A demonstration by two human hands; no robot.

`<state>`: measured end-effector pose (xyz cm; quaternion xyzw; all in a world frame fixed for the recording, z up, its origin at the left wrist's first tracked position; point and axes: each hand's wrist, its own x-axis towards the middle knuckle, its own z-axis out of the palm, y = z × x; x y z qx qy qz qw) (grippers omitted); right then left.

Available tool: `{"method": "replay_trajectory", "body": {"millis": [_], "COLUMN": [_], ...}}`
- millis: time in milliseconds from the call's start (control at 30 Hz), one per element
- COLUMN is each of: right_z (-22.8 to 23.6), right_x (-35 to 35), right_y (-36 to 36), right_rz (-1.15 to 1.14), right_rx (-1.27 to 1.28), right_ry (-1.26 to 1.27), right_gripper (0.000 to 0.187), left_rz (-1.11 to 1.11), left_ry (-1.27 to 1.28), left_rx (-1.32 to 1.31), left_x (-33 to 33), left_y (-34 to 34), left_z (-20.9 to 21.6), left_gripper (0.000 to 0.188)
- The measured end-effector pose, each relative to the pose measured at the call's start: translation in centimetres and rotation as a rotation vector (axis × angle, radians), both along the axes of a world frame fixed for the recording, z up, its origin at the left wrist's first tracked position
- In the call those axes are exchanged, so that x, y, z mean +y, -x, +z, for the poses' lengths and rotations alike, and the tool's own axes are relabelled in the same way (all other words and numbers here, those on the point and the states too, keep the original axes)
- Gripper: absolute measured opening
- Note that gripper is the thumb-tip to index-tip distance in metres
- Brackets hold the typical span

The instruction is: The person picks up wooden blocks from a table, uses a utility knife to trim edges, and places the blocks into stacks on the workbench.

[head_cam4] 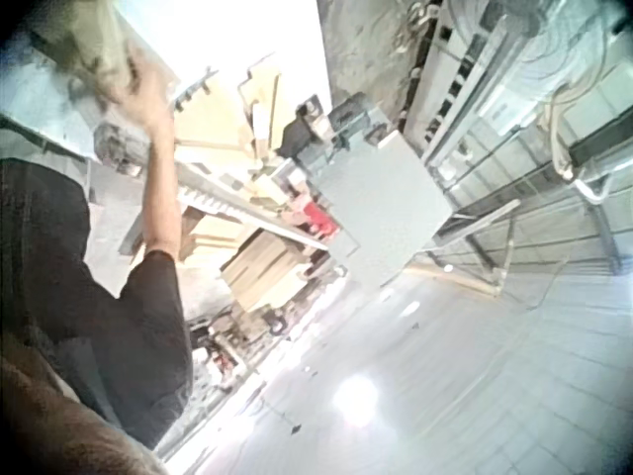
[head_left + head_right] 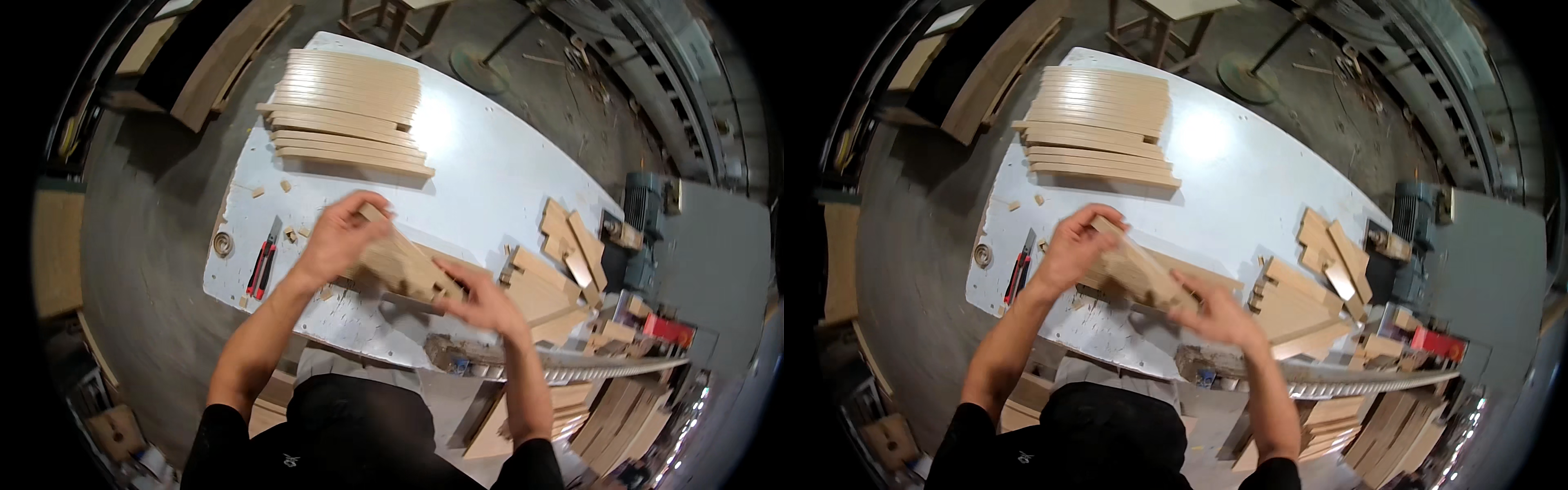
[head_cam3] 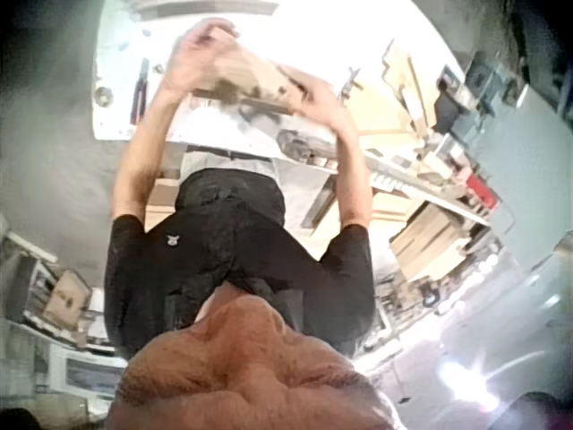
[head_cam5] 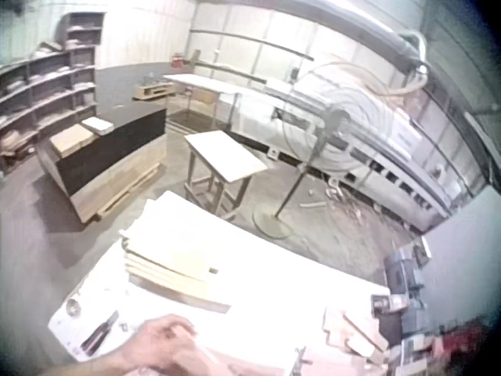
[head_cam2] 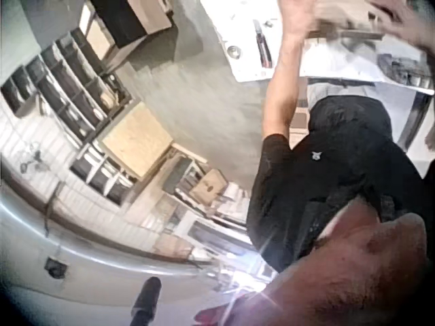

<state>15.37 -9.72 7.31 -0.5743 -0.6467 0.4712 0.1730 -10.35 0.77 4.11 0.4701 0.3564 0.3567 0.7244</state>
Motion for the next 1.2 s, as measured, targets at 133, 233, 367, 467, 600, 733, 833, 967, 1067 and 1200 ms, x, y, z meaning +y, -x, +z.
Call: {"method": "replay_trajectory", "body": {"millis": [133,233,367,467,600,733,833,967,1067,1200], "right_z": [-3.4,-8.6,-11.8,-13.0,-15.3,-20.0,-22.1,-20.3,-18.6,-15.2], "right_x": [3.7,4.8,2.2,-1.3,-5.3,-4.8,-3.5,-3.6,-4.8,-6.4], "right_y": [-3.9,-4.8,-5.4,-5.4,-3.4,-2.6,-1.4,-1.2,-1.4,-1.0], "right_rz": [-0.040,-0.097,-0.210,-0.646,-1.064,-1.118,-1.126,-1.095,-1.081,-1.166], "right_rx": [-0.483,-0.593,-0.506,-0.420,-0.122,0.005,0.007,0.062,-0.120,-0.069], "right_ry": [-0.116,-0.019,-0.121,-0.460,-0.189,-0.182,-0.226,-0.171,-0.187,0.132], "right_gripper": [0.035,0.041,0.048,0.049,0.066,0.065,0.062,0.060,0.060,0.063], "left_rz": [0.115,0.059,-0.062,-0.033,-0.021,-0.193,-0.243,-0.231,-0.142,-0.682], "left_ry": [0.022,-0.196,-0.422,-0.199,-0.284,-0.341,-0.194,-0.513,-0.208,-1.177], "left_rx": [0.288,0.428,0.583,0.397,0.491,0.558,0.520,0.627,0.397,1.018], "left_x": [2.5,3.6,4.2,3.7,1.5,-0.9,-0.7,-0.2,-0.4,1.1], "left_y": [0.1,-0.4,1.5,4.1,6.0,6.2,5.5,3.4,3.9,2.6], "left_z": [-5.9,-10.0,-13.2,-16.3,-15.2,-14.2,-14.7,-14.9,-14.0,-10.5], "left_gripper": [0.017,0.016,0.022,0.052,0.076,0.065,0.075,0.084,0.095,0.110]}}
